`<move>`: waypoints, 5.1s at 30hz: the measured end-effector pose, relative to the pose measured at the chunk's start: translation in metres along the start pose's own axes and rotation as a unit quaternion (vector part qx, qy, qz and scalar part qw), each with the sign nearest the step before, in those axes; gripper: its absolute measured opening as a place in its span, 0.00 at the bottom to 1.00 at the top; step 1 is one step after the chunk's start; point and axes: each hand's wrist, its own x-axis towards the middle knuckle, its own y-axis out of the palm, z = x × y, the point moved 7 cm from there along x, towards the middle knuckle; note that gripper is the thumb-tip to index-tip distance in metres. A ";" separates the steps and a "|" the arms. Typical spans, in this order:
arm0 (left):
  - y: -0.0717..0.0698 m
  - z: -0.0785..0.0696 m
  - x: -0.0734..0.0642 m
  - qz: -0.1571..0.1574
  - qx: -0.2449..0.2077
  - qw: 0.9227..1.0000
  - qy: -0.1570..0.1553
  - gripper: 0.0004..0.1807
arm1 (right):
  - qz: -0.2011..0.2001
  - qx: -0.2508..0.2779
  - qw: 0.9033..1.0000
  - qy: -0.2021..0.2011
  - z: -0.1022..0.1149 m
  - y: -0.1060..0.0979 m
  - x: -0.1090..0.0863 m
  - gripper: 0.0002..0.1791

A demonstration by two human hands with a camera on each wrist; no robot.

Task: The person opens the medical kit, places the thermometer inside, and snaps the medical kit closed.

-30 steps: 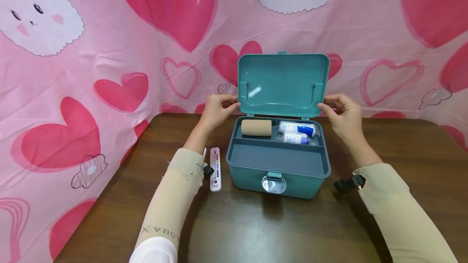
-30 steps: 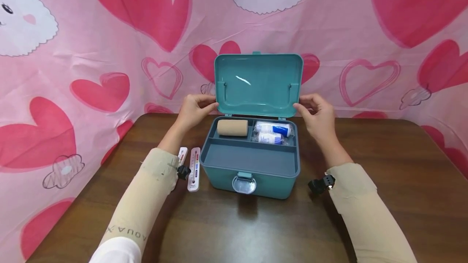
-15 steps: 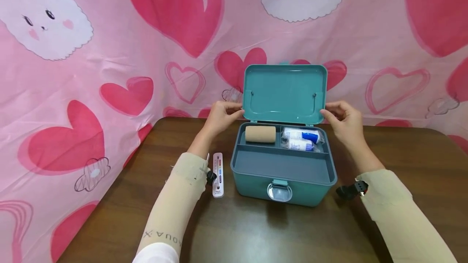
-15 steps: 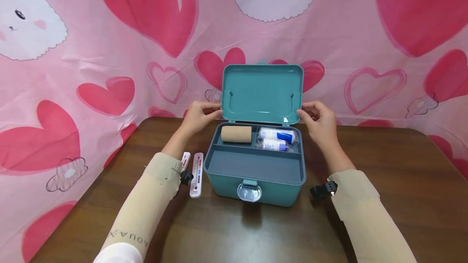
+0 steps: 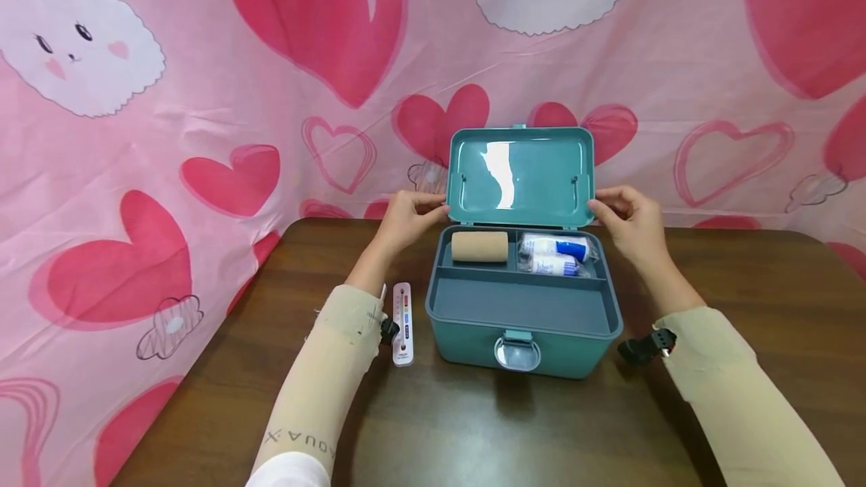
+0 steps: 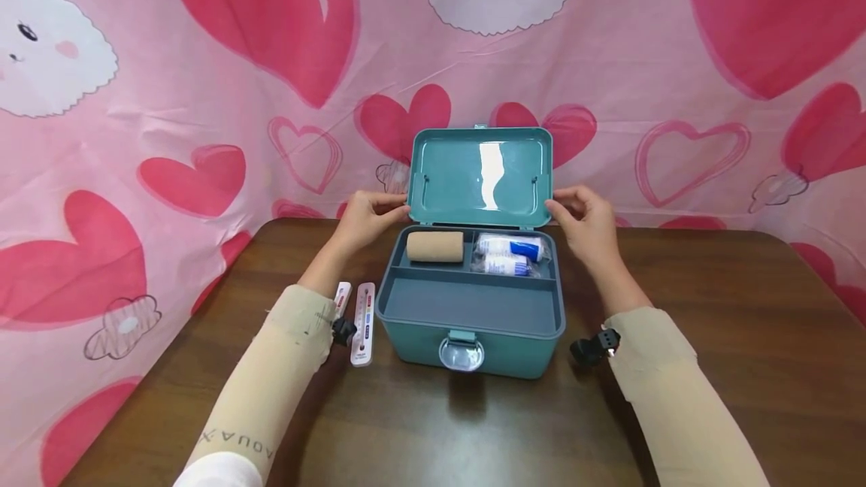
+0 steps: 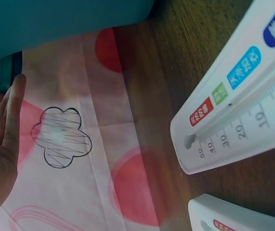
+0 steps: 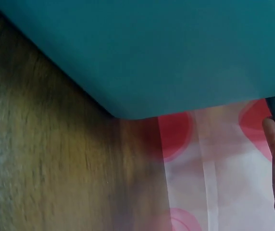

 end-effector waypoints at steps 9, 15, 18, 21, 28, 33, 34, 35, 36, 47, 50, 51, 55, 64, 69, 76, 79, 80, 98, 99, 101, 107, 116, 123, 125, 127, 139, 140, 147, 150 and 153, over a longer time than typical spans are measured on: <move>0.001 0.001 0.000 0.006 0.010 1.000 0.000 0.17 | 0.034 0.016 0.999 0.000 -0.008 0.000 -0.004 0.20; 0.004 0.001 -0.001 0.017 -0.008 1.000 0.008 0.18 | 0.077 0.028 0.997 0.007 -0.015 0.002 -0.010 0.25; 0.005 0.001 -0.002 0.026 -0.010 1.000 0.014 0.19 | 0.087 0.018 0.996 0.018 -0.018 0.003 -0.012 0.26; 0.006 0.001 -0.003 0.035 -0.007 0.999 0.016 0.20 | 0.091 0.018 0.996 0.018 -0.018 0.003 -0.014 0.27; 0.008 0.001 -0.004 0.049 0.015 0.999 0.019 0.22 | 0.101 -0.002 0.995 -0.002 -0.018 0.005 -0.015 0.28; 0.009 0.001 -0.003 0.053 0.023 0.998 0.030 0.22 | 0.101 -0.023 0.995 -0.011 -0.021 0.005 -0.014 0.28; 0.010 0.001 -0.003 0.055 0.022 0.998 0.031 0.22 | 0.100 -0.029 0.994 -0.013 -0.021 0.005 -0.014 0.28; 0.010 0.001 -0.003 0.056 0.023 0.998 0.031 0.22 | 0.100 -0.034 0.994 -0.013 -0.021 0.005 -0.013 0.27; 0.010 0.001 -0.003 0.057 0.023 0.998 0.030 0.22 | 0.100 -0.038 0.994 -0.012 -0.021 0.004 -0.013 0.27; 0.012 0.004 -0.007 0.071 0.019 0.997 0.013 0.21 | 0.110 -0.027 0.993 -0.009 -0.023 0.005 -0.014 0.27; 0.013 0.006 -0.008 0.071 0.016 0.997 0.007 0.21 | 0.114 -0.014 0.993 -0.013 -0.023 0.006 -0.015 0.27; 0.013 0.007 -0.008 0.071 0.016 0.997 0.006 0.21 | 0.114 -0.012 0.993 -0.013 -0.024 0.006 -0.015 0.27; 0.014 0.009 -0.009 0.072 0.018 0.997 0.004 0.21 | 0.118 -0.016 0.993 -0.011 -0.025 0.006 -0.016 0.27; 0.014 0.007 -0.010 0.075 0.019 0.997 0.002 0.22 | 0.127 -0.013 0.992 -0.003 -0.024 0.005 -0.019 0.27; 0.015 0.008 -0.010 0.076 0.016 0.997 0.009 0.21 | 0.125 -0.002 0.992 -0.005 -0.027 0.005 -0.020 0.27; 0.014 0.010 -0.012 0.067 0.018 0.998 0.009 0.21 | 0.128 0.014 0.991 -0.018 -0.028 0.007 -0.020 0.27; 0.013 0.011 -0.013 0.065 0.022 0.998 0.003 0.21 | 0.128 0.022 0.991 -0.024 -0.028 0.008 -0.020 0.27; 0.013 0.012 -0.013 0.064 0.022 0.998 0.002 0.21 | 0.128 0.023 0.991 -0.027 -0.028 0.008 -0.020 0.27; 0.011 0.018 -0.027 0.098 0.039 0.994 0.006 0.20 | 0.167 -0.018 0.986 0.013 -0.032 0.002 -0.030 0.26; 0.010 0.019 -0.029 0.106 0.044 0.993 0.005 0.20 | 0.172 -0.024 0.985 0.019 -0.032 0.000 -0.031 0.26; 0.008 0.020 -0.033 0.120 0.058 0.991 0.003 0.20 | 0.176 -0.038 0.983 0.028 -0.031 -0.004 -0.032 0.26; -0.004 0.013 -0.045 0.135 0.082 0.987 -0.002 0.20 | 0.177 -0.073 0.981 0.031 -0.019 -0.019 -0.035 0.25; -0.024 0.001 -0.060 0.126 0.082 0.988 0.022 0.21 | 0.192 -0.067 0.979 0.017 0.005 -0.022 -0.044 0.25; -0.037 -0.008 -0.073 0.121 0.091 0.988 0.028 0.22 | 0.224 -0.093 0.970 -0.017 0.023 -0.019 -0.051 0.28; -0.040 -0.010 -0.077 0.118 0.095 0.988 0.031 0.23 | 0.233 -0.102 0.966 -0.032 0.028 -0.017 -0.052 0.29; -0.043 -0.011 -0.081 0.117 0.094 0.988 0.031 0.23 | 0.249 -0.101 0.962 -0.039 0.032 -0.015 -0.053 0.31; -0.050 -0.009 -0.103 0.135 0.112 0.984 0.008 0.27 | 0.279 -0.109 0.954 -0.035 0.033 -0.012 -0.063 0.36; -0.050 -0.009 -0.105 0.138 0.114 0.984 0.005 0.29 | 0.281 -0.111 0.953 -0.037 0.033 -0.013 -0.064 0.36; -0.048 -0.003 -0.115 0.162 0.131 0.978 -0.006 0.37 | 0.316 -0.120 0.941 -0.023 0.033 -0.014 -0.070 0.38; -0.047 0.001 -0.117 0.164 0.139 0.976 -0.011 0.36 | 0.329 -0.117 0.937 -0.018 0.031 -0.014 -0.072 0.39; -0.046 0.005 -0.116 0.166 0.147 0.975 -0.012 0.34 | 0.330 -0.109 0.937 -0.017 0.029 -0.014 -0.073 0.39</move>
